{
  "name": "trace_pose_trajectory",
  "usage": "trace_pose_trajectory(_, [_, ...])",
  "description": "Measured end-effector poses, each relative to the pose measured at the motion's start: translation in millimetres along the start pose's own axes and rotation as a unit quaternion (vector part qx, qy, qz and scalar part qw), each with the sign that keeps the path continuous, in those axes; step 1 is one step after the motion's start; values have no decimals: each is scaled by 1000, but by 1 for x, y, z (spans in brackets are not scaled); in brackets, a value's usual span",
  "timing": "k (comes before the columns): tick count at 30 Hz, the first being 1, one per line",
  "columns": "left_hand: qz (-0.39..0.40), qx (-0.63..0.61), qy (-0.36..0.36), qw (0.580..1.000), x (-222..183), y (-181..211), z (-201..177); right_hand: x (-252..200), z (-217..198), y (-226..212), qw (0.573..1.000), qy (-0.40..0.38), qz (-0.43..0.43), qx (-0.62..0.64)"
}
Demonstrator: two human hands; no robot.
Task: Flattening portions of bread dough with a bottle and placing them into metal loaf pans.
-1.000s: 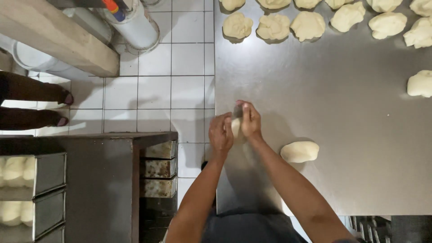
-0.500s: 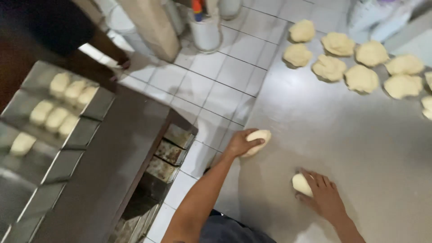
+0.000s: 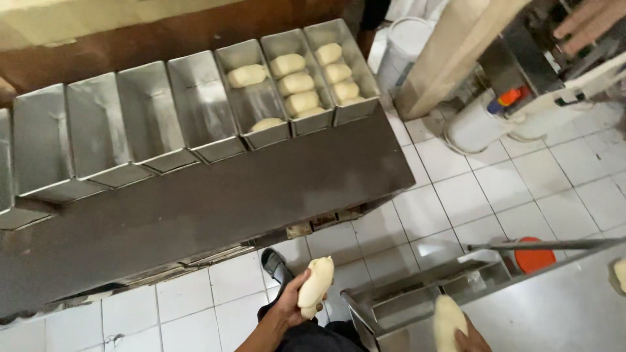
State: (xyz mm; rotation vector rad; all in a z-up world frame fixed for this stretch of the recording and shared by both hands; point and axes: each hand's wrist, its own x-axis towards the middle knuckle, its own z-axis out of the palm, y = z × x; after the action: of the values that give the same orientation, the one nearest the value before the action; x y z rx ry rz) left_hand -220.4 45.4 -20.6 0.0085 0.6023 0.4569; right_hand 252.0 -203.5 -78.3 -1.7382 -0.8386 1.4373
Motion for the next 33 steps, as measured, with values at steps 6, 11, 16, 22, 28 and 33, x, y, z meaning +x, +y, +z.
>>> trace_pose_trajectory(6, [103,-61,27,992,-53,97,-34,171,256,-444,977,-116,-74,-162])
trace_pose_trajectory(11, [239,53,79,966,-109,167,-70,321,375,-571,756,-158,-422,-475])
trace_pose_trajectory(16, [334,44,152,929,-167,196,-84,456,461,-597,640,-149,-398,-640])
trace_pose_trajectory(22, [403,-44,239,882,-186,167,-125,620,502,-508,522,-171,-344,-762])
trace_pose_trajectory(28, [431,-85,273,856,-167,145,-128,650,501,-473,640,-221,-220,-702])
trace_pose_trajectory(33, [399,-104,323,852,-140,180,-56,562,492,-506,712,-241,-125,-647])
